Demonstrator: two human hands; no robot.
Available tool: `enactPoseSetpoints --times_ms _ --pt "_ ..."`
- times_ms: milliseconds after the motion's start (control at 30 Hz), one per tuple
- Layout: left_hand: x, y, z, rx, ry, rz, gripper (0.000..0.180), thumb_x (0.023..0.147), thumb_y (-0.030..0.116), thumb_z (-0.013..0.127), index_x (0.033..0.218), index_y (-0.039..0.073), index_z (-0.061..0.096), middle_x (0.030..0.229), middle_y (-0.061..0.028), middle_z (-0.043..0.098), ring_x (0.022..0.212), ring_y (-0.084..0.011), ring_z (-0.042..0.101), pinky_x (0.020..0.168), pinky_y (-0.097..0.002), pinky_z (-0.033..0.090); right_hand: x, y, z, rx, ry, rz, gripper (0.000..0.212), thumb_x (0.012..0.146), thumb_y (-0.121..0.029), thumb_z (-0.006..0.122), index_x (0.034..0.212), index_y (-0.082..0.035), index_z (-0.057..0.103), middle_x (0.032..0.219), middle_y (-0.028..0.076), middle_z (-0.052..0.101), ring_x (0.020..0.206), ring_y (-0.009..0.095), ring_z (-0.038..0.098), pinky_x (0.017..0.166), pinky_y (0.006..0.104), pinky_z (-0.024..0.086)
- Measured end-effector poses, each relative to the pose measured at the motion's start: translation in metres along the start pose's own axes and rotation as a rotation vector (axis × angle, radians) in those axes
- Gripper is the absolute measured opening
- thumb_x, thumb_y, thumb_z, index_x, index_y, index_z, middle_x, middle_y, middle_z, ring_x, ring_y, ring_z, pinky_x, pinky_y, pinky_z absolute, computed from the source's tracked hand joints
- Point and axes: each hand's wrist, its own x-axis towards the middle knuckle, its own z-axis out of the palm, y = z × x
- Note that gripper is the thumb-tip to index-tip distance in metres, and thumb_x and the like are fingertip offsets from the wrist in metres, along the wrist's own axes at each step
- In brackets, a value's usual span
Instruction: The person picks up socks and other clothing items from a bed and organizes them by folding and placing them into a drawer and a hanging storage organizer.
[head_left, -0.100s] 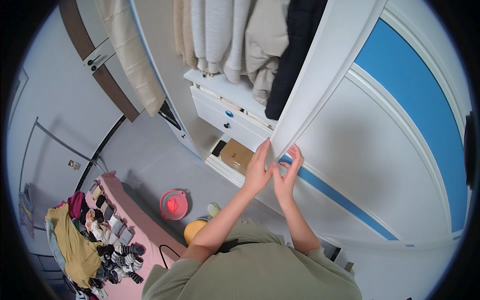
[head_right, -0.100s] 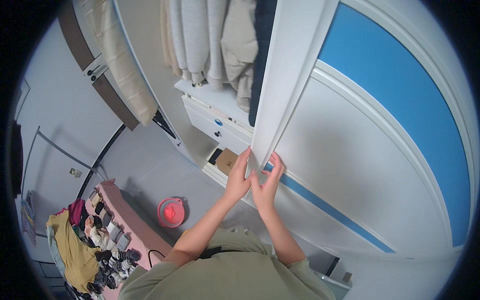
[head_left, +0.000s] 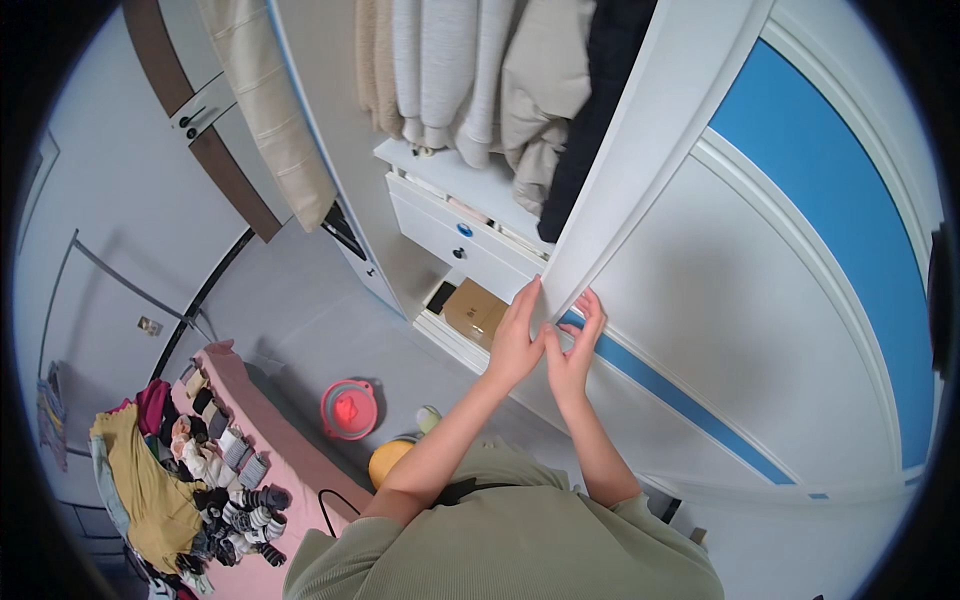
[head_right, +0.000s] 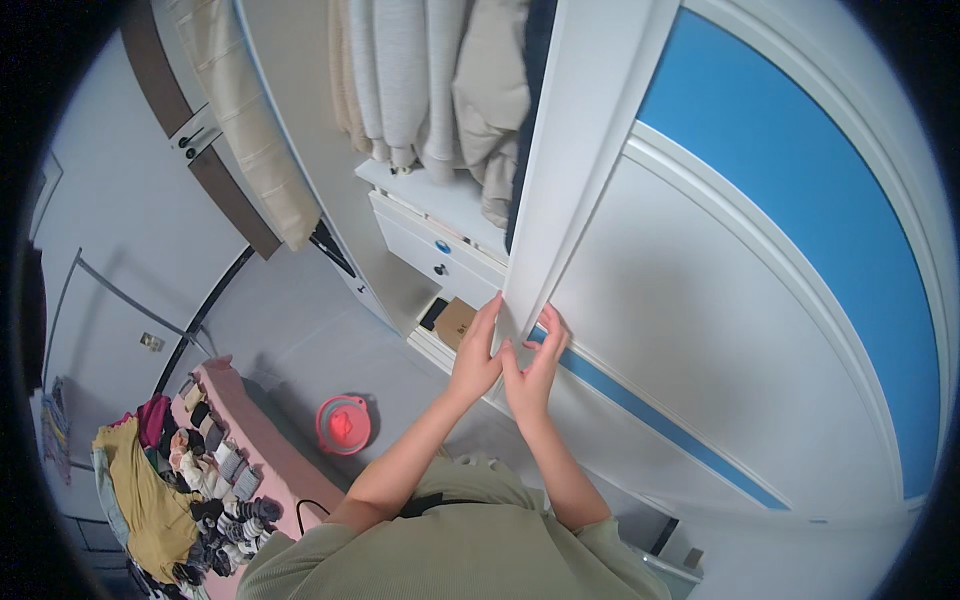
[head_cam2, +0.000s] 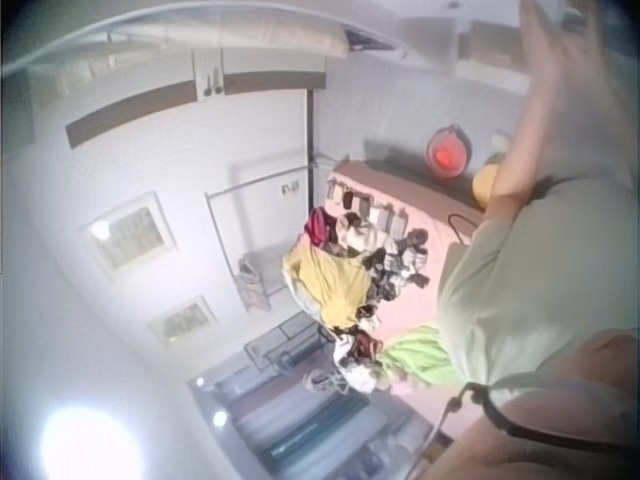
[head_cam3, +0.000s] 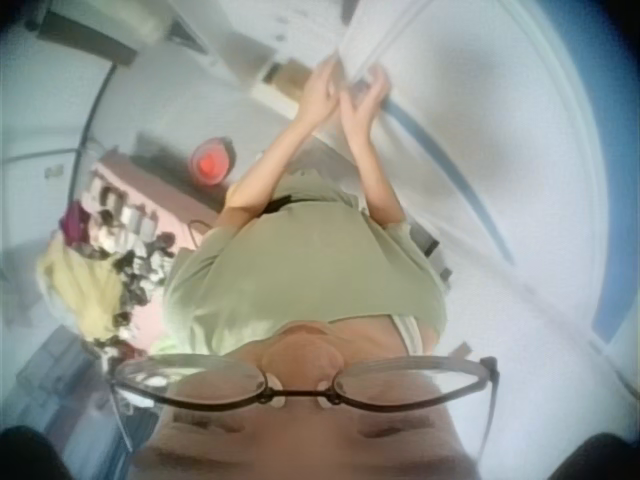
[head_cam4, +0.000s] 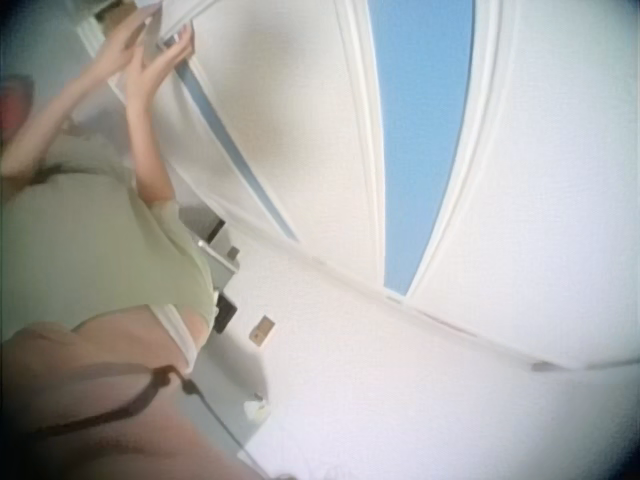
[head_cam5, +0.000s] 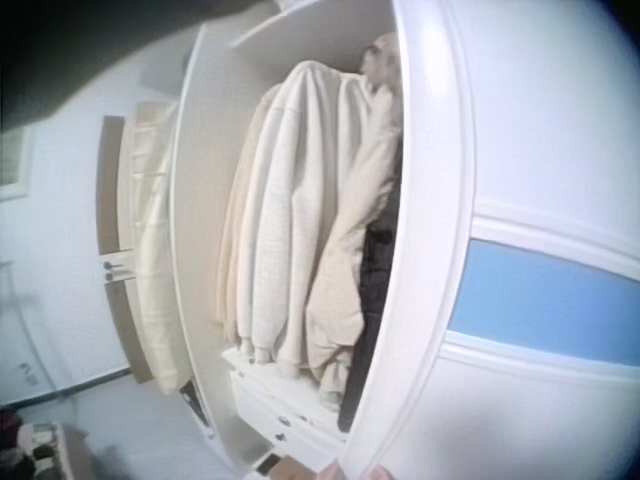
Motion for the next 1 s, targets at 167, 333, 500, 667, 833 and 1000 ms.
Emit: enactPoseSetpoints --times_ms 167,333,500,667,833,1000 --pt "0.021 -0.026 -0.036 -0.027 -0.025 -0.065 0.065 0.078 0.001 0.054 0.138 0.003 0.030 0.138 -0.0182 0.037 0.126 -0.0328 0.039 0.102 -0.0353 0.033 0.013 -0.002 0.047 -0.002 -0.029 0.000 0.066 0.075 -0.003 0.060 0.134 -0.004 0.029 0.125 0.015 0.037 0.117 0.025 0.039 0.081 0.0333 0.042" --pt "0.040 -0.062 -0.077 -0.008 -0.023 -0.062 0.065 0.078 0.005 0.056 0.138 0.003 0.030 0.138 -0.0189 0.037 0.125 -0.0344 0.040 0.101 -0.0356 0.035 0.025 -0.006 0.100 -0.003 -0.041 -0.017 0.067 0.074 -0.003 0.060 0.134 -0.004 0.029 0.125 0.014 0.036 0.117 0.026 0.039 0.082 0.0334 0.042" --pt "0.060 -0.089 -0.113 0.071 -0.031 -0.071 0.066 0.078 0.008 0.059 0.138 0.002 0.030 0.137 -0.0194 0.038 0.124 -0.0352 0.041 0.100 -0.0367 0.036 0.039 -0.006 0.150 0.016 -0.045 -0.034 0.066 0.073 -0.002 0.058 0.133 -0.004 0.030 0.125 0.014 0.037 0.116 0.026 0.039 0.082 0.0340 0.042" --pt "0.082 -0.107 -0.151 0.031 -0.030 -0.148 0.068 0.077 0.008 0.060 0.138 0.001 0.029 0.136 -0.0204 0.038 0.123 -0.0356 0.042 0.100 -0.0368 0.037 0.052 -0.008 0.193 0.042 -0.084 -0.017 0.064 0.074 -0.004 0.057 0.133 -0.004 0.032 0.124 0.015 0.038 0.115 0.027 0.039 0.085 0.0354 0.042" --pt "0.102 -0.130 -0.171 0.073 0.060 -0.133 0.072 0.074 0.005 0.061 0.138 0.001 0.028 0.136 -0.0204 0.039 0.122 -0.0356 0.042 0.100 -0.0366 0.037 0.069 -0.006 0.223 0.036 -0.188 -0.030 0.063 0.075 -0.007 0.057 0.133 -0.002 0.032 0.125 0.018 0.040 0.115 0.029 0.040 0.093 0.0390 0.036" --pt "0.117 -0.160 -0.185 0.077 0.192 -0.124 0.075 0.071 0.003 0.062 0.138 0.002 0.027 0.137 -0.0201 0.038 0.124 -0.0350 0.041 0.100 -0.0367 0.036 0.085 -0.001 0.252 0.029 -0.310 -0.127 0.063 0.077 -0.009 0.057 0.133 0.002 0.032 0.126 0.020 0.041 0.116 0.032 0.039 0.099 0.0419 0.030"
